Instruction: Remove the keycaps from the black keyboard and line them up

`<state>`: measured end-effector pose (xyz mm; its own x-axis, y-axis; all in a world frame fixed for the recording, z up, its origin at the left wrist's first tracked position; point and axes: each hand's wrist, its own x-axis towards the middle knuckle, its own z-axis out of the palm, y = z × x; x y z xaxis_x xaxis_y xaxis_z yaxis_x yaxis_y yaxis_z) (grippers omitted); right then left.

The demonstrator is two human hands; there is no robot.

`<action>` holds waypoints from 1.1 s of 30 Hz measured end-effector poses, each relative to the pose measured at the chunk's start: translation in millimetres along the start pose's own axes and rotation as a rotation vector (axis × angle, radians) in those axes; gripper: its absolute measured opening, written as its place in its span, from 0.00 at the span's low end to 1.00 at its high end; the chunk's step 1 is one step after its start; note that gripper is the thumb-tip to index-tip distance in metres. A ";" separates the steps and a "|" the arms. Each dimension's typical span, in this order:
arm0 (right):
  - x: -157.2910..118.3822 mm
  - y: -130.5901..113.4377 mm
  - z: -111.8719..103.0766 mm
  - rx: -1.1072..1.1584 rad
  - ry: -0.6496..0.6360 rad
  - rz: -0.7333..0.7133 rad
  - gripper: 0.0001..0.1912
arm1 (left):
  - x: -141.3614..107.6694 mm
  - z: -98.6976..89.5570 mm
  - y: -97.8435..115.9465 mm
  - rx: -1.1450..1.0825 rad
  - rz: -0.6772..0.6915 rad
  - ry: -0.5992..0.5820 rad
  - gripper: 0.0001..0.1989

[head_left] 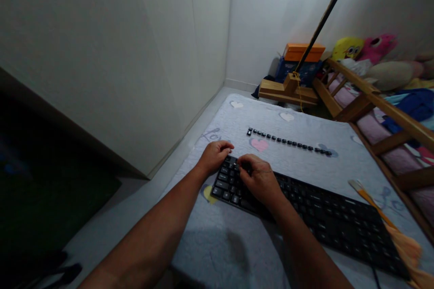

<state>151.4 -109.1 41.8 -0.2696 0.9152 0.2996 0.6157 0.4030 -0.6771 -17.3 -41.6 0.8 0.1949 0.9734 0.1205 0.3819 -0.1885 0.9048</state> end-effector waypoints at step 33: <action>-0.1 -12.6 14.5 -0.073 0.003 0.058 0.04 | 0.8 -0.9 -7.0 0.061 0.023 -0.029 0.11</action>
<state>133.0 -114.3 40.6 -0.2301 0.9368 0.2636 0.6826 0.3484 -0.6424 -20.7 -39.4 -5.1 0.2302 0.9646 0.1285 0.4312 -0.2195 0.8751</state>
